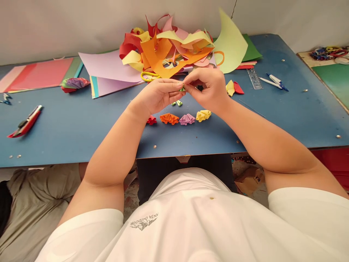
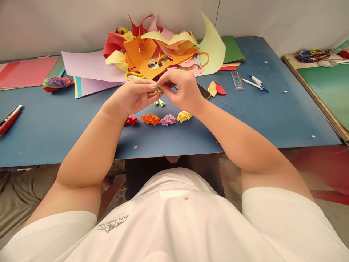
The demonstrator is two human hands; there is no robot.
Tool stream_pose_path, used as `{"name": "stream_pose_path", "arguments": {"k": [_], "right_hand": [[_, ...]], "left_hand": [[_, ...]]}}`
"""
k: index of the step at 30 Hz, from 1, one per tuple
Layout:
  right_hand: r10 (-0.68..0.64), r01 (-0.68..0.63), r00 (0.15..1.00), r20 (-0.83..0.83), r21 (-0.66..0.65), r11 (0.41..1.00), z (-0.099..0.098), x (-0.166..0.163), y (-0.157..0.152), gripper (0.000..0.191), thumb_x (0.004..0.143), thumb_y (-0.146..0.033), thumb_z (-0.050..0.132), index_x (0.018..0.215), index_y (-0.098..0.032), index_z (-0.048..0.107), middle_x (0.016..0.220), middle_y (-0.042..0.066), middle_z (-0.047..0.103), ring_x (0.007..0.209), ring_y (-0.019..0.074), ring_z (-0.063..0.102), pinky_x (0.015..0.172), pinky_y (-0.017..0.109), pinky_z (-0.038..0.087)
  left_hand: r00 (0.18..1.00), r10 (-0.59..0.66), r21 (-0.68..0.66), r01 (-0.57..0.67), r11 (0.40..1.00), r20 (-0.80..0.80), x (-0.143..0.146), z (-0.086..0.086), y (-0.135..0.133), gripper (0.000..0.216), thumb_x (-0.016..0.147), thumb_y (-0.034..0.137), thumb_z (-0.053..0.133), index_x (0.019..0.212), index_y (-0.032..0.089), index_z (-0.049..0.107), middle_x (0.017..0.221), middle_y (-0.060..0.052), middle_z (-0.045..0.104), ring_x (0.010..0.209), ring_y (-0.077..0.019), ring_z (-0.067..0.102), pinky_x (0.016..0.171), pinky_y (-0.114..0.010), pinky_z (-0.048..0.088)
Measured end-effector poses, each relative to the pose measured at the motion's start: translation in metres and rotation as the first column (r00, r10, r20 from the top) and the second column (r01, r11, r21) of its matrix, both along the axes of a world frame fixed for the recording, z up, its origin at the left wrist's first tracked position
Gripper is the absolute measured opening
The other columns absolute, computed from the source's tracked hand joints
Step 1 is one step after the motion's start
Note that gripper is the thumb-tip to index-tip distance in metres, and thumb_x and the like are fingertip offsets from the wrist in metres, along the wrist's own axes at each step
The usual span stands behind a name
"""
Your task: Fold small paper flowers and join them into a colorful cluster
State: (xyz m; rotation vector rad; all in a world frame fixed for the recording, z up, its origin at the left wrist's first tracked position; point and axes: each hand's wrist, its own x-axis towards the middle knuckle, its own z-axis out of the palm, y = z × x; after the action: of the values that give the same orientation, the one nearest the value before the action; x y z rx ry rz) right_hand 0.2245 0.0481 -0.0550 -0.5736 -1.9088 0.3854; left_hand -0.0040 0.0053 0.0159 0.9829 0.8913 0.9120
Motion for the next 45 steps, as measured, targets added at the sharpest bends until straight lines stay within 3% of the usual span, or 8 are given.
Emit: {"name": "stream_pose_path", "arguments": {"k": [4, 8, 14, 22, 31, 35, 39, 45], "right_hand": [[-0.023, 0.023, 1.000, -0.017, -0.022, 1.000, -0.003, -0.003, 0.002, 0.023, 0.123, -0.056, 0.085, 0.117, -0.034, 0.091, 0.113, 0.005, 0.096, 0.100, 0.0269, 0.091, 0.099, 0.049, 0.086], [-0.116, 0.117, 0.993, 0.011, -0.059, 0.991, 0.001, -0.003, -0.001, 0.045, 0.125, -0.077, 0.075, 0.114, -0.035, 0.088, 0.117, 0.007, 0.094, 0.109, 0.0298, 0.091, 0.098, 0.050, 0.084], [-0.127, 0.122, 0.987, 0.098, 0.052, 0.991, -0.003, -0.004, -0.006, 0.060, 0.119, -0.091, 0.073, 0.105, -0.033, 0.080, 0.093, 0.004, 0.084, 0.081, 0.0272, 0.079, 0.092, 0.054, 0.078], [-0.119, 0.112, 0.991, 0.058, 0.123, 0.986, -0.014, 0.001, 0.011, 0.049, 0.123, -0.082, 0.074, 0.109, -0.036, 0.081, 0.107, 0.006, 0.089, 0.094, 0.0295, 0.084, 0.088, 0.051, 0.076], [-0.134, 0.119, 0.987, 0.090, 0.155, 0.981, -0.016, 0.005, 0.013, 0.034, 0.125, -0.070, 0.075, 0.117, -0.037, 0.083, 0.107, 0.005, 0.090, 0.097, 0.0319, 0.088, 0.095, 0.055, 0.078], [-0.131, 0.113, 0.987, 0.097, 0.170, 0.979, -0.013, 0.004, 0.008, 0.025, 0.129, -0.060, 0.068, 0.127, -0.039, 0.082, 0.110, 0.005, 0.089, 0.097, 0.0303, 0.088, 0.100, 0.055, 0.078], [-0.141, 0.121, 0.988, 0.064, 0.252, 0.960, -0.008, 0.001, 0.003, 0.030, 0.132, -0.056, 0.053, 0.128, -0.040, 0.078, 0.106, 0.003, 0.085, 0.090, 0.0274, 0.083, 0.090, 0.051, 0.076], [-0.139, 0.124, 0.984, 0.113, 0.132, 0.983, -0.009, 0.002, 0.007, 0.026, 0.130, -0.051, 0.064, 0.124, -0.039, 0.087, 0.120, 0.008, 0.089, 0.110, 0.0296, 0.087, 0.103, 0.051, 0.079]], "left_hand": [[1.000, -0.011, 0.002, 0.011, 1.000, -0.001, 0.001, -0.001, 0.001, 0.027, 0.117, 0.005, 0.082, 0.094, 0.014, 0.093, 0.099, -0.002, 0.090, 0.092, -0.0058, 0.088, 0.098, -0.016, 0.071], [0.996, 0.031, 0.014, -0.033, 0.999, 0.087, 0.002, -0.001, 0.003, 0.030, 0.119, 0.006, 0.078, 0.094, 0.016, 0.091, 0.100, -0.002, 0.089, 0.096, -0.0071, 0.088, 0.106, -0.019, 0.071], [0.993, 0.098, 0.001, -0.098, 0.995, 0.071, 0.003, 0.001, 0.002, 0.026, 0.113, 0.017, 0.083, 0.088, 0.021, 0.081, 0.098, -0.003, 0.087, 0.093, -0.0117, 0.082, 0.088, -0.024, 0.064], [0.985, 0.087, -0.025, -0.084, 0.996, 0.152, 0.007, -0.002, 0.002, 0.025, 0.116, 0.006, 0.078, 0.095, 0.015, 0.089, 0.088, 0.001, 0.085, 0.078, -0.0043, 0.080, 0.079, -0.016, 0.065], [0.996, 0.036, -0.025, -0.035, 0.999, 0.082, 0.005, -0.002, 0.001, 0.037, 0.119, 0.009, 0.084, 0.083, 0.018, 0.079, 0.091, 0.002, 0.084, 0.087, -0.0047, 0.086, 0.092, -0.015, 0.070], [0.994, 0.051, -0.025, -0.048, 0.999, 0.099, 0.006, 0.001, -0.001, 0.027, 0.119, 0.007, 0.082, 0.093, 0.017, 0.084, 0.096, 0.001, 0.087, 0.088, -0.0059, 0.088, 0.095, -0.018, 0.071], [0.991, 0.051, -0.009, -0.050, 0.999, 0.120, 0.008, 0.002, -0.002, 0.020, 0.118, 0.006, 0.080, 0.106, 0.017, 0.090, 0.094, 0.002, 0.088, 0.087, -0.0064, 0.088, 0.091, -0.019, 0.072], [0.992, 0.055, 0.023, -0.058, 0.998, 0.112, 0.008, -0.003, 0.002, 0.017, 0.113, 0.012, 0.087, 0.100, 0.020, 0.092, 0.097, 0.002, 0.088, 0.087, -0.0069, 0.083, 0.096, -0.019, 0.073]]}}
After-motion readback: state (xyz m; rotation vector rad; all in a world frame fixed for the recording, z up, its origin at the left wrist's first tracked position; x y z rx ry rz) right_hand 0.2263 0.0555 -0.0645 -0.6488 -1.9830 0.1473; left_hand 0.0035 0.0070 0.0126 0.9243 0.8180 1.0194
